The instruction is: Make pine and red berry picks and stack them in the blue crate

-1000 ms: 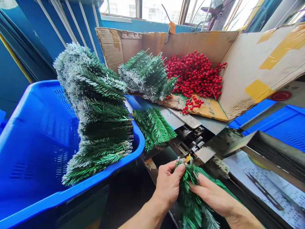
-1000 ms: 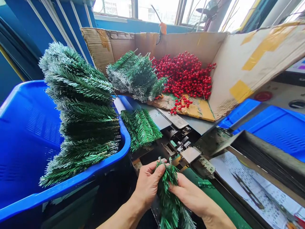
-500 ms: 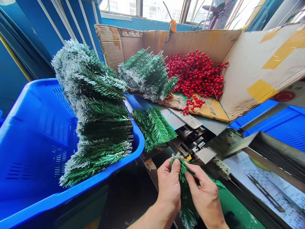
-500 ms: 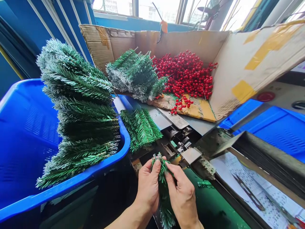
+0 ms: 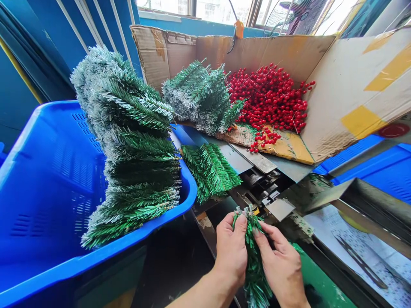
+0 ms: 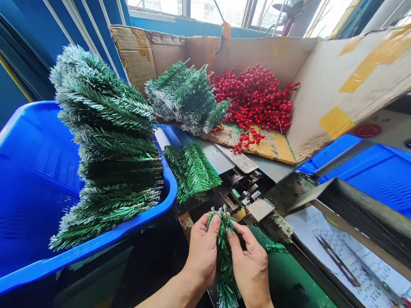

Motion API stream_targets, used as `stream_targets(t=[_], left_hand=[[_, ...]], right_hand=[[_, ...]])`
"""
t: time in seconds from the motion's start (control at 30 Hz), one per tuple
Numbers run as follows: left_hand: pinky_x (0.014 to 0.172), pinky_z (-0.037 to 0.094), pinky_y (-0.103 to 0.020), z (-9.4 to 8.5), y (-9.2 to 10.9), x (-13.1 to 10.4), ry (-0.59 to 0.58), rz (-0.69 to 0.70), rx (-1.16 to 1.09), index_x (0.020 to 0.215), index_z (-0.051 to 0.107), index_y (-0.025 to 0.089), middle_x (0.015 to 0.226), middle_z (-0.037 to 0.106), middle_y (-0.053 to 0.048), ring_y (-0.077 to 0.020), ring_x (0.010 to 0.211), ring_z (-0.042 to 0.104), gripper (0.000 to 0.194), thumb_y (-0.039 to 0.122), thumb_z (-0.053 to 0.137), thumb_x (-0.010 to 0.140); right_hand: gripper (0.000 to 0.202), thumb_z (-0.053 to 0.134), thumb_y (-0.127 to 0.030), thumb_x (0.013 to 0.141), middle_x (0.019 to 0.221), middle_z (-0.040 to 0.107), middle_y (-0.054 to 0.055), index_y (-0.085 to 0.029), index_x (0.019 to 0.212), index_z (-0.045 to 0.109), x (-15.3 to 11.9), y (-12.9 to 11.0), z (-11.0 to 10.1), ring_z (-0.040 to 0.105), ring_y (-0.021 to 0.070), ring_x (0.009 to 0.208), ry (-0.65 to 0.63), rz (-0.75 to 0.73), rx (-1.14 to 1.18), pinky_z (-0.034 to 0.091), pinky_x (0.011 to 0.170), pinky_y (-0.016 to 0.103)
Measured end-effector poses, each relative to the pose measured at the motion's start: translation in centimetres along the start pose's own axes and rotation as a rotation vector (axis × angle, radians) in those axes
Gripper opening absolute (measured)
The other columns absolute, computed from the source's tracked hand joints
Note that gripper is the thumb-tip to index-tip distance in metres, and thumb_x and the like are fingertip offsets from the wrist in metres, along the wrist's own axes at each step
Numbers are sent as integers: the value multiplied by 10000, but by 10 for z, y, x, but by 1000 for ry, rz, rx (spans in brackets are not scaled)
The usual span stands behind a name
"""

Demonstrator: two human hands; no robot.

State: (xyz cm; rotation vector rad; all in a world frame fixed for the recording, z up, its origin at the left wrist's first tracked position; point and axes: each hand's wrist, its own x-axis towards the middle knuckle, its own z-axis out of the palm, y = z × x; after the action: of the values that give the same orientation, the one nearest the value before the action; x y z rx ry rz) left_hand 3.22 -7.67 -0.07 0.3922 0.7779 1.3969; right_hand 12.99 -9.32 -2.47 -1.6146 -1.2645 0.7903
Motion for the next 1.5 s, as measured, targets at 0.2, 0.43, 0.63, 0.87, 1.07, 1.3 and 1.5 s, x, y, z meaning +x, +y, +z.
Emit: stream_targets(t=[0.2,0.43,0.63,0.87,1.07,1.3,1.5], left_hand=[[842,442,-284,4,2,-1,-32,-18,120,1035,692,133,963,691,-82,-180,882,597,368,439,575,867],[827,435,-287,5,5,6,-114,-20,305,1085,680,156,963,685,-76,-195,898,584,418,487,546,869],[851,450,-299,-1,22,22,-27,-7,204,914,692,162,939,702,-71,-202,888,618,367,507,607,820],[702,462,-293,-12,8,22,-56,-89,88,788,638,153,690,673,-56,-199,715,632,420,567,677,732],[717,457,-300,-23,-6,21,-199,-139,161,815,640,143,752,695,-87,-202,745,633,427,568,627,778],[639,427,-259,-29,-12,21,-213,-156,177,829,639,142,751,700,-88,-157,654,594,448,586,608,784],[647,427,-253,-10,-7,29,-226,-143,169,842,617,137,753,684,-74,-147,667,579,427,562,589,812]], right_hand=[[317,532,-464,890,1023,684,70,-202,984,684,2,-2,1,653,238,867,-9,-203,-108,544,816,333],[299,426,-227,962,1145,645,68,-234,1164,647,6,-9,-10,623,225,1032,-111,-546,-221,530,874,318],[280,451,-306,964,1085,675,50,-225,1112,674,73,-42,-38,642,212,975,-292,-616,-418,526,890,326],[333,423,-315,932,1158,638,125,-163,1126,647,247,-92,-46,583,282,1072,155,-445,-741,438,938,425],[454,499,-570,905,929,673,127,-155,881,683,301,-106,-19,622,278,928,33,-232,-864,460,850,425],[245,558,-356,945,920,622,37,-126,1011,609,309,-116,-38,607,160,795,107,-216,-784,513,749,339],[323,546,-187,926,1070,600,69,-122,1239,499,305,-113,-42,568,184,967,197,-438,-687,451,893,373]])
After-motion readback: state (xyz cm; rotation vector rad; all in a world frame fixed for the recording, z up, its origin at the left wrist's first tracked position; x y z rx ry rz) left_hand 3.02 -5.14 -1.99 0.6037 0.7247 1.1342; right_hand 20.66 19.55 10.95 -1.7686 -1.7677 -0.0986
